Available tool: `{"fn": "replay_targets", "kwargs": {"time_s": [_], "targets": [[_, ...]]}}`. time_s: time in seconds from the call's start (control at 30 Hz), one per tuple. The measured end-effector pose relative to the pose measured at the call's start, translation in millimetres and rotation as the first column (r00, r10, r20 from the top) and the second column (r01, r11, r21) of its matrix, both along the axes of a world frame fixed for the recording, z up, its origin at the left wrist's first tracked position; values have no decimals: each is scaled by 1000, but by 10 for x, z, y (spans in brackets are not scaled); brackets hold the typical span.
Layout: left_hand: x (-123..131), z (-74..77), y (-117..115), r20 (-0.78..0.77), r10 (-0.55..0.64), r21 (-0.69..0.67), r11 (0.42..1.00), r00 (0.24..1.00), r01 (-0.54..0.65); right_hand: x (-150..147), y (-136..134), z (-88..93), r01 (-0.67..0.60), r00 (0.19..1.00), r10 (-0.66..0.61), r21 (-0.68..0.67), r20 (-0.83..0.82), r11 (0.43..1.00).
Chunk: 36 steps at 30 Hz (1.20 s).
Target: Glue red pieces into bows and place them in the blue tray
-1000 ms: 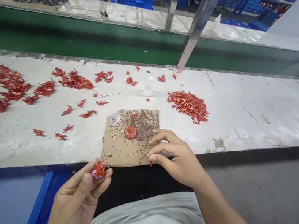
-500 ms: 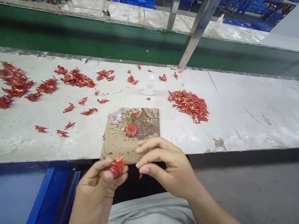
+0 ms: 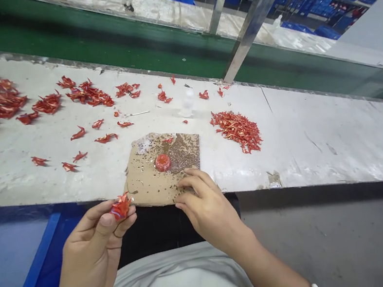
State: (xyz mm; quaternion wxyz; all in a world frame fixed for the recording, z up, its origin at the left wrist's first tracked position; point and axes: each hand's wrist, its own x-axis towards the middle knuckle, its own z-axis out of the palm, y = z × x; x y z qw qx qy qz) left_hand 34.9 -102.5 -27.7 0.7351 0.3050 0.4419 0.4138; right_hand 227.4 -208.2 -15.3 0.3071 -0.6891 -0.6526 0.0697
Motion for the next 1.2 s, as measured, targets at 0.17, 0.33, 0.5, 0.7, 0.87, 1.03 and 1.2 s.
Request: {"fn": "replay_targets", "kwargs": {"time_s": [0.17,0.33,0.5,0.7,0.87,1.03,1.2], "targets": [[8,-7,-78,18,-91,-59,994,996,91,-23,-26,139,-14,934,47,97,-353,995],[118,43,-247,172,-284,-270,907,943,322,26,-116,189,20,690,132,202,-712,979],[215,44,-321,346,-373,-295,827,861,478,-29,-74,138,-112,645,217,191,-733,975],[220,47,-293,358,-409,-295,803,839,518,-80,-44,100,-117,620,228,199,-751,973],[245,2,-310,396,-392,-285,807,830,517,-99,-35,85,-108,632,213,188,-745,976],[234,-71,-337,402,-398,-294,796,825,528,-129,-47,63,-101,657,193,169,-729,980],[197,-88,-335,410,-424,-268,790,807,552,-223,-83,36,-50,733,169,196,-658,979]]}}
